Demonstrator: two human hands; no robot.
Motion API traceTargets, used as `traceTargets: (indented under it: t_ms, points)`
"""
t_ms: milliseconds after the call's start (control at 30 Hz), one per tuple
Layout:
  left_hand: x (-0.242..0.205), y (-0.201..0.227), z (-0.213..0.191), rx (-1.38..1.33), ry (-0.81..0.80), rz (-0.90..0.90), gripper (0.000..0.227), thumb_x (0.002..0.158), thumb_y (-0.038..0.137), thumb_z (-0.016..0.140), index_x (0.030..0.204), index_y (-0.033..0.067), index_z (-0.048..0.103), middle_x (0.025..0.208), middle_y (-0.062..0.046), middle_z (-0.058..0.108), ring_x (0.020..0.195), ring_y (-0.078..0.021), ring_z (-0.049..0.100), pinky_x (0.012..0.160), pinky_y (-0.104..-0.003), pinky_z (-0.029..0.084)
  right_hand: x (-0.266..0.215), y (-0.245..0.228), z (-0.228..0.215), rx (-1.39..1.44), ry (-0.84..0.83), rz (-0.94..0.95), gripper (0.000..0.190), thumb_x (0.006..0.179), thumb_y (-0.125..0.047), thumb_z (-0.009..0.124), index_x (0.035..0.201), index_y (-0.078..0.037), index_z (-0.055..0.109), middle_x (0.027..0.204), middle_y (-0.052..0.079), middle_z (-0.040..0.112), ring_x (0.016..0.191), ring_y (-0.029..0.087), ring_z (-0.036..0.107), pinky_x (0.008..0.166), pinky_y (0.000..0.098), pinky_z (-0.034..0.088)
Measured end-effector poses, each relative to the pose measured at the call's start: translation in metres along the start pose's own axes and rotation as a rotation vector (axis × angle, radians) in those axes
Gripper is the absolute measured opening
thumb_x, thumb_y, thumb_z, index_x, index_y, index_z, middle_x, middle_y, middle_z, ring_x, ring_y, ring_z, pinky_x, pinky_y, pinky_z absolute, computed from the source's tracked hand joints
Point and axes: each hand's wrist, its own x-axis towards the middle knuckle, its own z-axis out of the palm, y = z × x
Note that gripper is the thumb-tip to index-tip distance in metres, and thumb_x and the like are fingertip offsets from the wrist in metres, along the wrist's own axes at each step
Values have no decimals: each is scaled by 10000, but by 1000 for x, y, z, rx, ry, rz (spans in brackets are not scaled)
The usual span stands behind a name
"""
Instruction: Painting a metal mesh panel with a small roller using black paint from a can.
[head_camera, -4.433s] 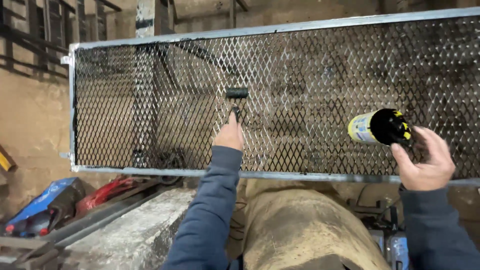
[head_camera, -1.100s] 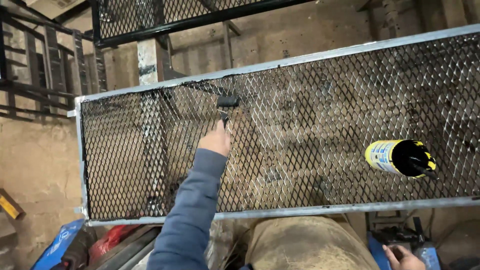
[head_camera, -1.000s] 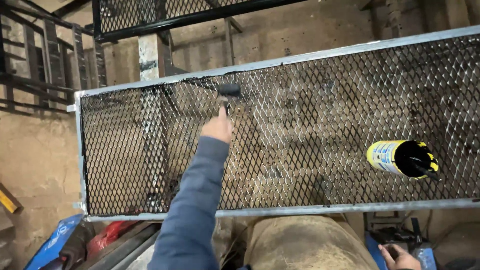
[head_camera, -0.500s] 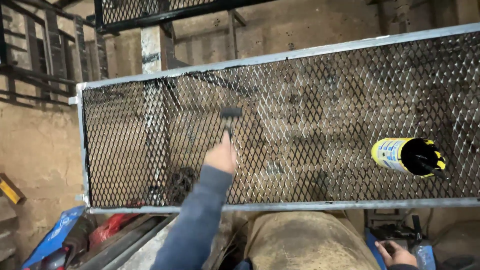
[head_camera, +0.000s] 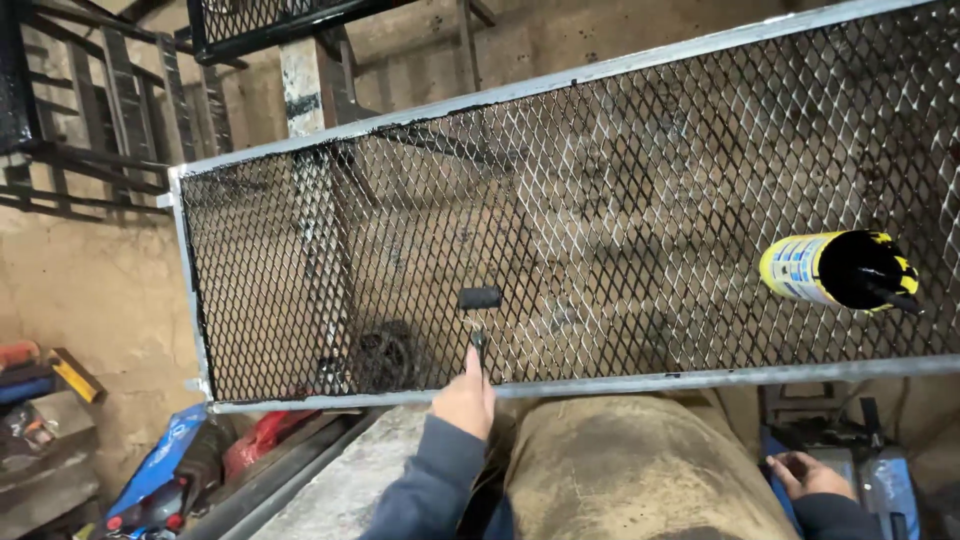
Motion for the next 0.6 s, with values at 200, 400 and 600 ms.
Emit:
traceTargets:
  t_ms: [200,400,600]
  points:
    - [139,9,-29,-49,72,8,560,997,238,582,1474,-22,445,670,-144,659,542,-333,648,509,-483,527,7,-17,-11,-195,22,-28,468,853,-583,717,1121,-211,810,1003,89,828,925,269,791,841,377,616]
    - [73,-12,-5,36,142,125,632,950,252,616,1478,-49,441,657,-130,649,519,-306,636,484,-469,516,8,-19,-28,-175,31,8,493,869,-609,700,1178,-238,801,930,94,836,884,264,808,841,392,628]
    - [-25,-15,3,73,-148,-51,683,897,288,649,1496,44,427,643,-166,661,528,-365,660,523,-520,536,34,17,5,-272,44,13,605,824,-708,644,1227,-278,780,991,121,822,916,310,789,834,419,628]
